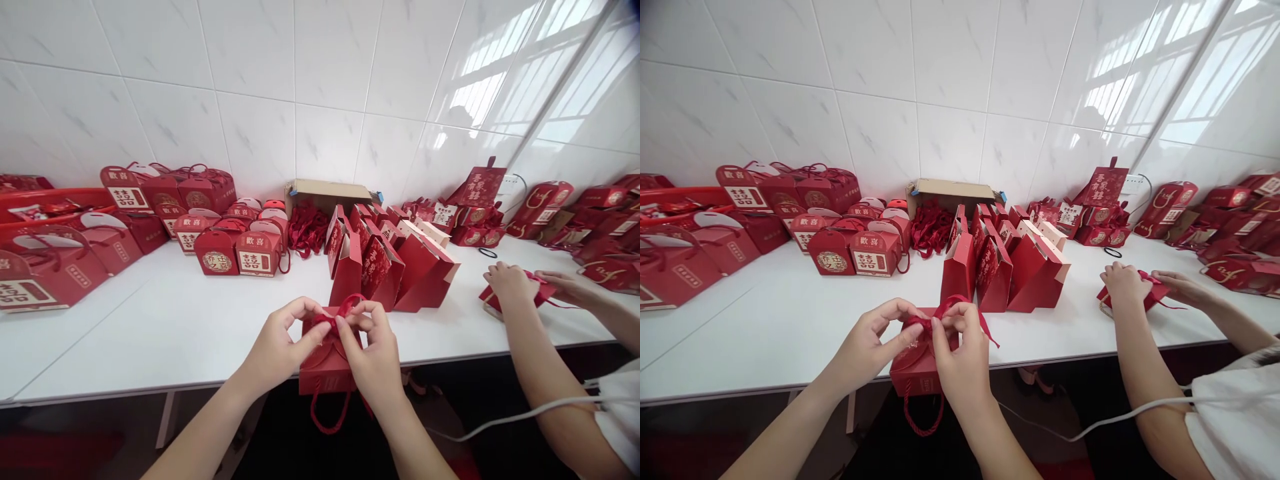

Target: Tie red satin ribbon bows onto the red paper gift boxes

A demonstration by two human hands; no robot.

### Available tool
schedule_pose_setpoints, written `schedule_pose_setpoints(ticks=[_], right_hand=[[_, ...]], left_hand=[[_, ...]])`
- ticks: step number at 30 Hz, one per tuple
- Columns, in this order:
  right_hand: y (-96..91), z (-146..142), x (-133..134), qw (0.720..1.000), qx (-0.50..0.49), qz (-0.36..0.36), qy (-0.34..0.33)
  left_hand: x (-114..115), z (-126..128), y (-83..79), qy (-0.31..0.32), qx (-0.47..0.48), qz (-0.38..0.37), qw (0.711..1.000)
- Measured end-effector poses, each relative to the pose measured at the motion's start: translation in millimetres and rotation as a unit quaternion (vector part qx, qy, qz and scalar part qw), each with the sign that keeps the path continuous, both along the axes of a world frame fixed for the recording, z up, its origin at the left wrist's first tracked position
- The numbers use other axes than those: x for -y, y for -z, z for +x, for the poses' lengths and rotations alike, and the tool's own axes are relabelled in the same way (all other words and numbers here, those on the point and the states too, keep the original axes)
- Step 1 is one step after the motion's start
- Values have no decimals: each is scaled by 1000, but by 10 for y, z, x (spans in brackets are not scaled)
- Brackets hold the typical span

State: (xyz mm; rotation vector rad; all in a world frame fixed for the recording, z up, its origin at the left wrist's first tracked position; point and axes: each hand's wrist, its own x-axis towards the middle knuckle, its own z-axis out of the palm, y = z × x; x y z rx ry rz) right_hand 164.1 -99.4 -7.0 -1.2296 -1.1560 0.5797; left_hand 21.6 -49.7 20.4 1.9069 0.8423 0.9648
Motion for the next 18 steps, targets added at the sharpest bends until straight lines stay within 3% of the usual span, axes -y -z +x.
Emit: schedule_pose_setpoints(ticks=[6,11,14,18], right_hand=[[-25,71,23,992,120,23,-18],[-22,126,54,982,185,25,-20],[-16,135,43,987,160,-4,-25],[-7,145,-2,989,62,-82,-110]], left_hand=[[0,50,80,-44,35,12,998],[29,79,118,-45,54,2,998],[60,92,125,-61,75,-7,995],[39,123,159,-74,100,-25,992]])
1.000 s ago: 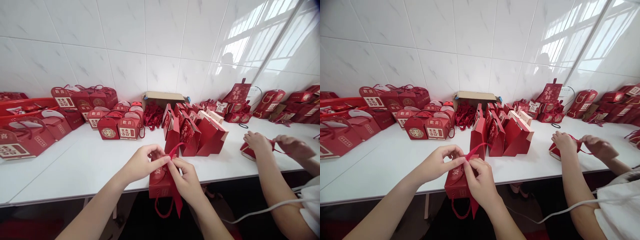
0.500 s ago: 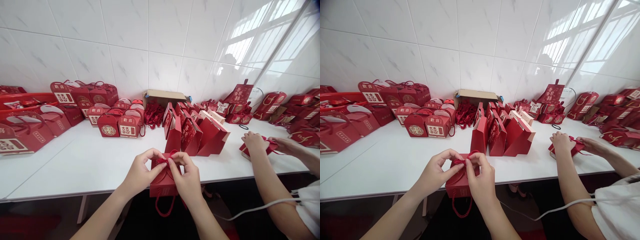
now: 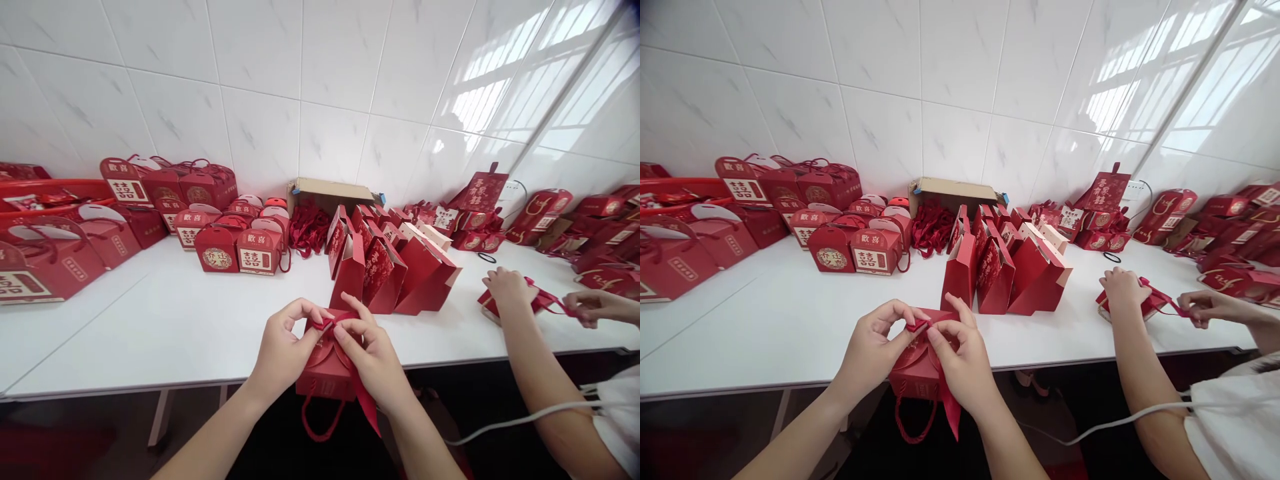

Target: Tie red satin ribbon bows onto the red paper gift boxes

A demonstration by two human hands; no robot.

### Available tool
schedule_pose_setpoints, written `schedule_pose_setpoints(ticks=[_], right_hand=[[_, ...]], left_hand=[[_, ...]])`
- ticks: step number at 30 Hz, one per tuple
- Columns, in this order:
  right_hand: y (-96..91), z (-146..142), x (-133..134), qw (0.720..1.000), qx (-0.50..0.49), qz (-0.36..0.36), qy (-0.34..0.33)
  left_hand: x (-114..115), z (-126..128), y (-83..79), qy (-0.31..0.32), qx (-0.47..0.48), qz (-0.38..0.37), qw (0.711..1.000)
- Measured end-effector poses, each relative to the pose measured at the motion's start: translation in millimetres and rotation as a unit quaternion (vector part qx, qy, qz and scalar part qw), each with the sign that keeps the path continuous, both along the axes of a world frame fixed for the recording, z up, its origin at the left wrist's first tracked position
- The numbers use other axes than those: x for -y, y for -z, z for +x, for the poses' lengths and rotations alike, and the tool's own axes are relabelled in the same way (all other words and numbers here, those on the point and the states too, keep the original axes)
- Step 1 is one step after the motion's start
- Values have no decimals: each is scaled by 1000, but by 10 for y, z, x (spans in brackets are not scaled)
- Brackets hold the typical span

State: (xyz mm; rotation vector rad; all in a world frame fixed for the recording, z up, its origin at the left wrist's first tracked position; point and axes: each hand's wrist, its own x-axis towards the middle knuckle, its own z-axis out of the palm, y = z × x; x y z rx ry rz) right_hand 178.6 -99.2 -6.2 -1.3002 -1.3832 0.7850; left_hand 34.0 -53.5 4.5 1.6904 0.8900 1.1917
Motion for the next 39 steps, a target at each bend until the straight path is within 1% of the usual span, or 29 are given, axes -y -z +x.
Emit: schedule_pose_setpoints(ticks=[2,3,5,7,9,11,13,16,19,23,25,27,29,30,32,33,35,36,38,39], right_hand=[[15,-2,-23,999,-30,-18,-21],[26,-6,-32,999,-39,-18,-20],[54,-25,-46,998,-64,-13,-3],[82,-54,-52,995,-95,-8,20],[97,-85,-45,992,-118,-1,33],[93,-107,-27,992,-120,5,35],[70,-108,2,993,-110,4,32],[26,-61,50,996,-89,-7,8],[5,31,83,999,-45,13,4],[36,157,72,992,67,91,49],[58,199,51,978,137,141,61],[62,225,44,958,205,190,72],[23,246,65,942,245,215,75],[-18,259,87,942,250,212,70],[-145,301,134,955,238,172,29],[-225,332,149,962,235,142,-7],[-388,411,131,960,250,99,-78],[-457,454,92,953,266,99,-104],[-546,528,-36,936,291,146,-130],[-562,554,-113,927,298,174,-148]], left_hand=[[-38,27,28,2,10,1,1000],[-59,40,40,-3,19,8,1000],[-92,51,55,-34,32,38,998],[-108,32,51,-64,9,85,994],[-106,-16,33,-48,-53,131,989],[-97,-70,14,-3,-103,149,983],[-94,-109,7,23,-111,138,984],[-110,-128,16,28,-98,112,989],[-139,-130,16,38,-90,91,991],[-171,-155,-14,57,-109,77,989],[-181,-170,-29,67,-127,75,987],[-186,-176,-40,68,-139,79,985],[-184,-170,-56,67,-153,88,982],[-181,-164,-68,67,-162,92,980],[-172,-152,-104,74,-182,97,976],[-167,-149,-127,80,-191,100,973],[-162,-151,-178,98,-207,104,968],[-162,-157,-204,108,-215,106,965],[-169,-176,-252,122,-228,110,960],[-176,-186,-273,128,-235,112,957]])
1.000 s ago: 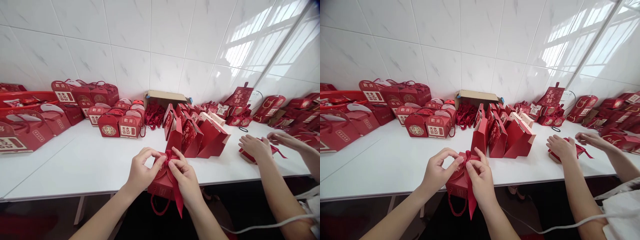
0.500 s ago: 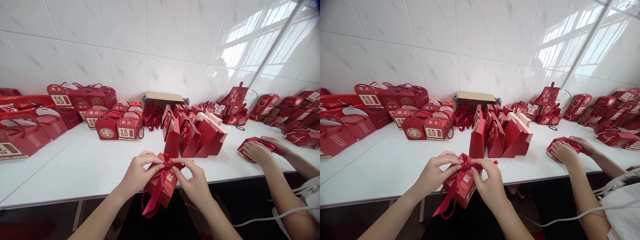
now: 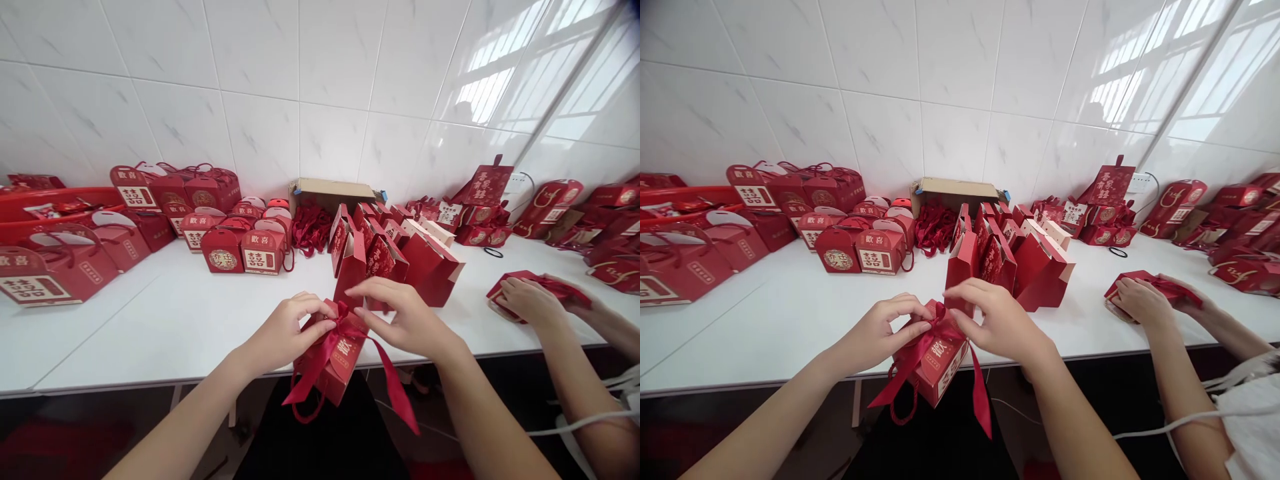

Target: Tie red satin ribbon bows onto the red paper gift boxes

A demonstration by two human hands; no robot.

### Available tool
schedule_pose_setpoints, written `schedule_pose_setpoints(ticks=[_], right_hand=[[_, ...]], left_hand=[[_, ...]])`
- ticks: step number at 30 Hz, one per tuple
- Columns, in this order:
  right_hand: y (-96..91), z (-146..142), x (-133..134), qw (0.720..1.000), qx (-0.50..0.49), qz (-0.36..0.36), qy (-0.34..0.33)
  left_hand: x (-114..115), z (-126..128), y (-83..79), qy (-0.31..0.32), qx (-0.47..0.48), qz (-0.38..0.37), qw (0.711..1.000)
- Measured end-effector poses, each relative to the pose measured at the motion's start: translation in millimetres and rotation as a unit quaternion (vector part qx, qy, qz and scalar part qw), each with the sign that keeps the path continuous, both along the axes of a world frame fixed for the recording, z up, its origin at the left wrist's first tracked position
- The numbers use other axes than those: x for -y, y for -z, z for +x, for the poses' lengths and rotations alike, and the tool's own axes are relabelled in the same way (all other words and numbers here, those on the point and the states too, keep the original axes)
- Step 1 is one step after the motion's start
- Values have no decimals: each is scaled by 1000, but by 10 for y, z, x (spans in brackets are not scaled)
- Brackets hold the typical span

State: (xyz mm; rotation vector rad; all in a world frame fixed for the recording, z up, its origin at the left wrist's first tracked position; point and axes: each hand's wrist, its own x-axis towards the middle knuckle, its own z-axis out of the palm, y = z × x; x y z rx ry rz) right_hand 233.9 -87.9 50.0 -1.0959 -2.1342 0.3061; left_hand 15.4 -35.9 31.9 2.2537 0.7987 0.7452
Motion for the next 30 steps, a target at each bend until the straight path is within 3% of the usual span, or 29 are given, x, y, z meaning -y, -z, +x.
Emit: schedule_pose_setpoints(ticks=[3,5,18,26,30], right_hand=[[38,15,-189,995,27,7,-97],[93,-8,-234,992,33,6,-121],[351,-53,-182,985,85,99,-117],[341,-44,-196,986,106,15,-128],[325,-6,-196,987,88,-6,-133]], left_hand=[[-28,-23,-59,9,-29,9,1000],[-46,-29,-95,12,-46,8,999],[-102,-89,-201,50,-92,6,995],[-138,-32,-275,19,-110,65,992],[-158,-46,-240,-5,-93,31,995]])
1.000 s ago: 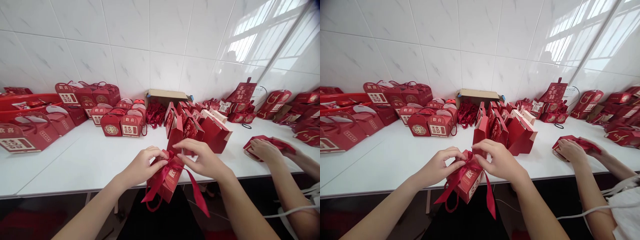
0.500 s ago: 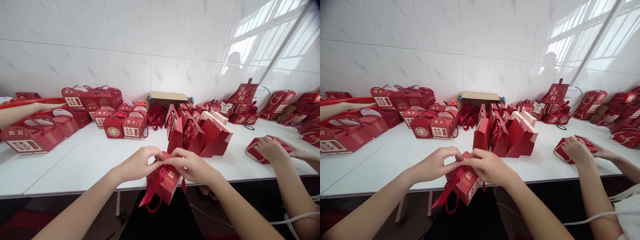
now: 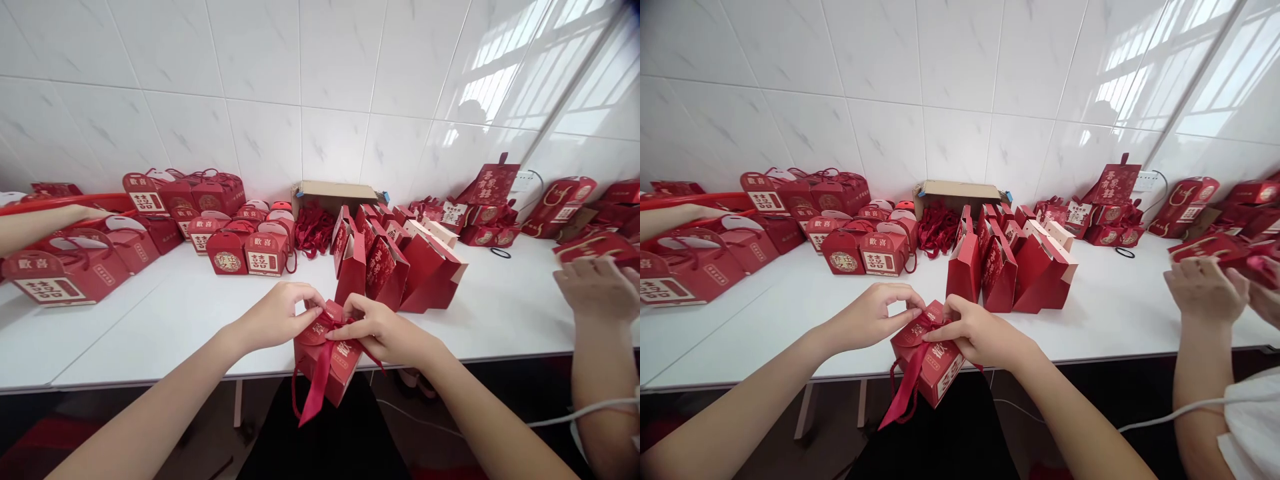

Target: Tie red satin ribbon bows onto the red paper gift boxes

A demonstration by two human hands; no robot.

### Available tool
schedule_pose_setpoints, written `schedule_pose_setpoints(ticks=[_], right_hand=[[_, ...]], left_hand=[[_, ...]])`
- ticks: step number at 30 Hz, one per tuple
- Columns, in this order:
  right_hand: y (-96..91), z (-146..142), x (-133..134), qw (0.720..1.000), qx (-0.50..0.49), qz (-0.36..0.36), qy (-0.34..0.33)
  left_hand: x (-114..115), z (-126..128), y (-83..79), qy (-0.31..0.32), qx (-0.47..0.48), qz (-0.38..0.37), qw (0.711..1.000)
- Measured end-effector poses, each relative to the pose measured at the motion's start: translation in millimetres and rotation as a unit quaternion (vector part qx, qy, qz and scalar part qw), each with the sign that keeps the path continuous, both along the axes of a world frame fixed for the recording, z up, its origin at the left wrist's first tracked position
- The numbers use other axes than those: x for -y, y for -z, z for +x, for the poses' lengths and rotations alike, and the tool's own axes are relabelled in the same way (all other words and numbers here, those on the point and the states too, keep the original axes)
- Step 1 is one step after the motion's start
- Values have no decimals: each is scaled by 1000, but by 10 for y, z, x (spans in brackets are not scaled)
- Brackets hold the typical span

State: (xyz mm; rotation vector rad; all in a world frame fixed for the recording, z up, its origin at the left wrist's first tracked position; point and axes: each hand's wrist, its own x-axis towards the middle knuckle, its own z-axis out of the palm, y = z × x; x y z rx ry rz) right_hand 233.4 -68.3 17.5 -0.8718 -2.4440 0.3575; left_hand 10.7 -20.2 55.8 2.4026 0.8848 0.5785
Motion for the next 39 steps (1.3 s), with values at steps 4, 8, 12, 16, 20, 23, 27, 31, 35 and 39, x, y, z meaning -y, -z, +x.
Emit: schedule_pose_setpoints(ticks=[4,8,12,16,20,23,27,31,35,39], right_hand=[[22,-9,-5,999,-48,-8,-7],[39,-39,-18,996,-87,-3,-18],[59,-45,-40,994,-106,13,-25],[90,-48,-55,993,-117,16,-30],[105,-58,-60,991,-130,25,-33],[97,-59,-62,990,-134,29,-35],[78,-53,-66,990,-137,34,-31],[72,-40,-63,991,-130,25,-33],[83,-31,-58,992,-117,26,-26],[95,-41,-58,991,-131,31,-25]], left_hand=[[-5,-24,64,22,56,-68,996],[-2,-12,65,68,64,-98,991],[-15,-26,63,77,12,-69,995],[-51,-76,60,88,-35,-27,995],[-96,-97,79,116,-11,-52,992],[-95,-47,137,147,62,-78,984],[-45,66,200,161,116,-92,976],[-55,95,166,110,74,-15,991],[-91,48,109,55,-29,145,987],[-22,66,135,41,11,73,996]])
